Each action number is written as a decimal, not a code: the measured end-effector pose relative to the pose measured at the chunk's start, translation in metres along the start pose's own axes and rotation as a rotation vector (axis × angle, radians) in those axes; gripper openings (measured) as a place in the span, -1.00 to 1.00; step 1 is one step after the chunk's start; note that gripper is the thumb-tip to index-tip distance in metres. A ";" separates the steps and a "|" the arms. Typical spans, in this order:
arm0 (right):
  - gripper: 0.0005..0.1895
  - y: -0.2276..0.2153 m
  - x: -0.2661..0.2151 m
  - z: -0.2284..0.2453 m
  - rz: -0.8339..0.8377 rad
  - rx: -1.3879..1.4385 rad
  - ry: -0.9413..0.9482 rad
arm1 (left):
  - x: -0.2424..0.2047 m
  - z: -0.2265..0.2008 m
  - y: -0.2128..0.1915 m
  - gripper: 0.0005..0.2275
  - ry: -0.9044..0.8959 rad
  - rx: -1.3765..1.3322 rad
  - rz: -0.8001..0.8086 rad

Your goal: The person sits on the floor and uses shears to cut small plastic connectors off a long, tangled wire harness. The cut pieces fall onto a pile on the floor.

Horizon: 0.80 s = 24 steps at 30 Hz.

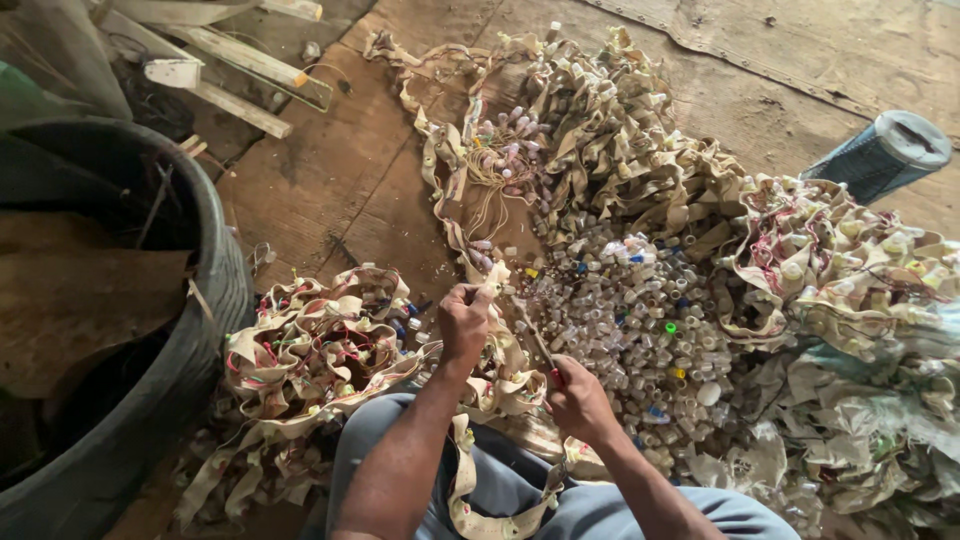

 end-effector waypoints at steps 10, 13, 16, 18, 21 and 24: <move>-0.67 0.003 -0.015 0.043 -0.343 -0.456 -0.229 | -0.005 0.014 0.012 -0.86 -0.128 -0.219 0.065; -0.68 0.002 -0.015 0.046 -0.350 -0.493 -0.256 | -0.005 -0.001 0.011 -0.87 -0.036 -0.114 0.081; -0.70 0.001 -0.015 0.044 -0.360 -0.527 -0.232 | -0.005 -0.016 0.010 -0.86 -0.014 -0.067 0.097; -0.72 0.000 -0.016 0.044 -0.391 -0.544 -0.237 | -0.007 -0.038 0.007 -0.87 0.206 0.111 0.130; -0.72 -0.002 -0.018 0.045 -0.418 -0.544 -0.277 | -0.011 -0.064 0.009 -0.88 0.529 0.322 0.176; -0.70 -0.001 -0.018 0.045 -0.347 -0.496 -0.293 | -0.009 -0.055 0.008 -0.87 0.322 0.229 0.137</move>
Point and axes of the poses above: each hand's wrist, its own x-axis towards the middle knuckle, its own y-axis out of the palm, z = x × y, the point moved 6 cm from there along x, towards the middle knuckle, and after that the axes turned 11 degrees about y, right-handed, at the moved point
